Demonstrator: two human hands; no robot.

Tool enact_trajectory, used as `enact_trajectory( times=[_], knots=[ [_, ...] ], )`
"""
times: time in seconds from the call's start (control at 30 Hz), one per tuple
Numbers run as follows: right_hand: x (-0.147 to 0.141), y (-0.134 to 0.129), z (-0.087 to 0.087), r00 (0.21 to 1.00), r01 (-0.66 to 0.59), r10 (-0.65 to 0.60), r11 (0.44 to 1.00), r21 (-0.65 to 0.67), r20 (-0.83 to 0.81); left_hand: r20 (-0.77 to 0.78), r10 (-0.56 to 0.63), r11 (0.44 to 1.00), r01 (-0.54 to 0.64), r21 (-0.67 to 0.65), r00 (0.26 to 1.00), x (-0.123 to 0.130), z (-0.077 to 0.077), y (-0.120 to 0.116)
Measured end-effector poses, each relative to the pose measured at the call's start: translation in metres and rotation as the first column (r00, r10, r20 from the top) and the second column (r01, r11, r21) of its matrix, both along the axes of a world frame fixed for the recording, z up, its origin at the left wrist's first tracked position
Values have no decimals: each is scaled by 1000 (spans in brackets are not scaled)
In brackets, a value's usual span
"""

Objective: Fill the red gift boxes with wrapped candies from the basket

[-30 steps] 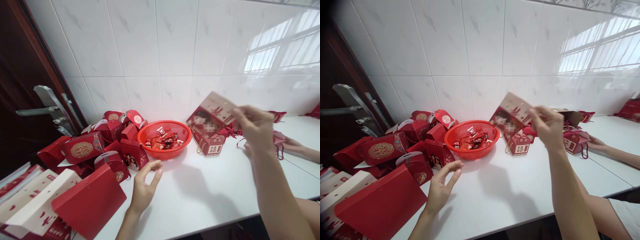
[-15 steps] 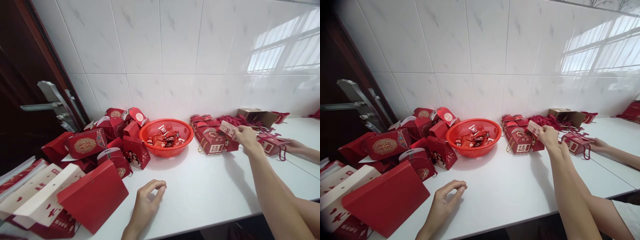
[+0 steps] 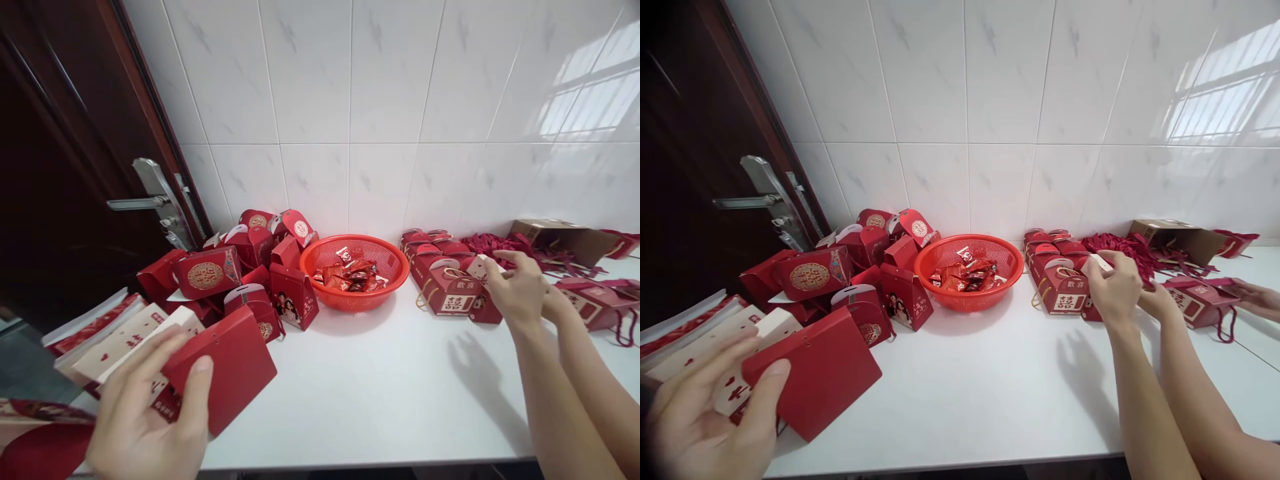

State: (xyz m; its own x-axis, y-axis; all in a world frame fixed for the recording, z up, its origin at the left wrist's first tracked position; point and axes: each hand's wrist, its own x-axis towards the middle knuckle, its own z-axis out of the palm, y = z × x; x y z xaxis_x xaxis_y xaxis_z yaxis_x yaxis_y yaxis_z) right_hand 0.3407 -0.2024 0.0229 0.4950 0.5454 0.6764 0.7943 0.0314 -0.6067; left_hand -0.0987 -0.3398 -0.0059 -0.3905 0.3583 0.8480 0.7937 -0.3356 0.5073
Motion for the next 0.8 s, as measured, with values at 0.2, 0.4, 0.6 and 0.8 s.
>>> enact_trajectory(
  times=[0.2, 0.4, 0.6, 0.8],
  knots=[
    [-82, -17, -1, 820, -572, 570, 816, 82, 44, -275, 100, 955, -169, -242, 956, -24, 1, 14],
    [-150, -44, -26, 368, -928, 925, 372, -22, 99, -200, -36, 964, -19, -266, 979, -5, -3, 18],
    [-197, -77, -50, 268, -957, 954, 279, -74, 137, 29, -385, 891, 380, -248, 922, 69, -3, 25],
    [-196, -83, -53, 276, -958, 958, 268, 105, 75, 360, -574, 746, 651, -141, 736, 108, -4, 32]
  ],
)
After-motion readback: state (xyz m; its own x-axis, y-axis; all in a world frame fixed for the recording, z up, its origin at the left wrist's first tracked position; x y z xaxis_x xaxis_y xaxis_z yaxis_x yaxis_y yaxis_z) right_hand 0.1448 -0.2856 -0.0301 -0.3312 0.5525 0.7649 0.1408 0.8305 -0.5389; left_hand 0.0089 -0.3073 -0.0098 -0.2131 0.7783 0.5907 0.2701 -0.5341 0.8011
